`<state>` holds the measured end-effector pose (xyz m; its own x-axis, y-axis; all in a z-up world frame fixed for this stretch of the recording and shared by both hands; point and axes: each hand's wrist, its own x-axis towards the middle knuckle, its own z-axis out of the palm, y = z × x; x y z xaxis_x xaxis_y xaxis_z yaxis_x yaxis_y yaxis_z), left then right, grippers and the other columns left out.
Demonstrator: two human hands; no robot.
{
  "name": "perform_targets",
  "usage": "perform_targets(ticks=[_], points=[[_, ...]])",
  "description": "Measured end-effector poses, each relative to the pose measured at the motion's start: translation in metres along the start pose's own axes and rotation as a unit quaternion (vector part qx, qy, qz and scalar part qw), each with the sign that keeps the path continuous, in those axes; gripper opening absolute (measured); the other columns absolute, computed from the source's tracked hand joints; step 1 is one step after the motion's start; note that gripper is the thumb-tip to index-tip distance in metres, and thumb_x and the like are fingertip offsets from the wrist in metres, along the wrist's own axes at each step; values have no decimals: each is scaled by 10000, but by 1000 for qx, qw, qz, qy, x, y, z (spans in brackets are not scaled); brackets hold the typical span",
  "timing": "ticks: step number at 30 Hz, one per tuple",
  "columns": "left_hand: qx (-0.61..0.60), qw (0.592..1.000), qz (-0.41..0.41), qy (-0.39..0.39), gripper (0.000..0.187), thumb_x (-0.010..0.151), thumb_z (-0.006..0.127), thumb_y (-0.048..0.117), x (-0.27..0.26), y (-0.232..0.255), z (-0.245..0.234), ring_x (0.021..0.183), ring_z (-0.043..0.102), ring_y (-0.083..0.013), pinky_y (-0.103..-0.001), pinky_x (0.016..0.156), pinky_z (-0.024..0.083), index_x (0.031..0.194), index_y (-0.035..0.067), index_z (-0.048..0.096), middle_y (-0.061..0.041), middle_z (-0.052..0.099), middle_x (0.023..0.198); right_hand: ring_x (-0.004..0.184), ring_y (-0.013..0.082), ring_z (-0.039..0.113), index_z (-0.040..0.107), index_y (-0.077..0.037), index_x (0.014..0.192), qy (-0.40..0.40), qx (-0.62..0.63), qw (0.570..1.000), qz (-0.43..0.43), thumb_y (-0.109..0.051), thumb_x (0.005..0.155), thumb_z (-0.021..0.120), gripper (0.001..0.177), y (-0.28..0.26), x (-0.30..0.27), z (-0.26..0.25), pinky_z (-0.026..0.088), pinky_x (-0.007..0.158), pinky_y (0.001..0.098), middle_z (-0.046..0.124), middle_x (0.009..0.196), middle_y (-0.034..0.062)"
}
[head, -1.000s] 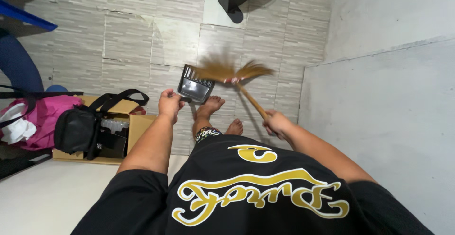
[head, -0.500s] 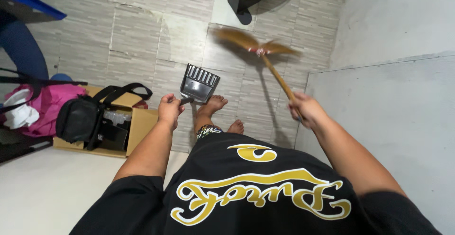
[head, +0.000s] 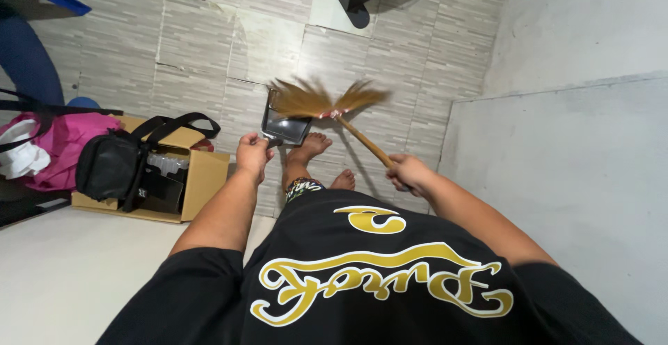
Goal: The person sweeps a tiled floor with a traditional straw broom, moving a blue plastic chair and a black bag to clear the workspace. They sweep debris toward a corner and use a dustpan to collect the dirt.
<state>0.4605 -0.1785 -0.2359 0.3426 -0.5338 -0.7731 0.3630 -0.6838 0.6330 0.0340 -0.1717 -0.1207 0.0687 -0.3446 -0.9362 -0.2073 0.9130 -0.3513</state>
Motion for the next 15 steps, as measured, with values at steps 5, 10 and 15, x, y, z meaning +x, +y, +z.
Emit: perform_targets(ticks=[5, 10, 15], points=[[4, 1000, 10, -4, 440, 927, 663, 59, 4, -9, 0, 806, 622, -172, -287, 621, 572, 1338, 106, 512, -54, 552, 1171, 556, 87, 494, 441, -66, 1532, -13, 105, 994, 14, 4, 929, 565, 620, 6, -93, -58, 408, 461, 220, 628, 888, 91], [15, 998, 64, -9, 425, 914, 646, 19, 13, -12, -11, 828, 629, -182, -295, 596, 576, 1313, 102, 527, -50, 570, 1127, 586, 97, 508, 389, -86, 1517, 53, 191, 980, 13, -33, 929, 550, 613, 41, -143, -85, 408, 462, 210, 609, 897, 90], [52, 995, 80, -11, 417, 906, 634, 14, 8, 3, -31, 881, 641, -180, -308, 607, 605, 1305, 111, 562, -46, 592, 1145, 566, 80, 487, 517, -70, 1217, 74, 273, 958, 37, -109, 961, 524, 259, 83, -131, -120, 406, 437, 184, 569, 827, 73]])
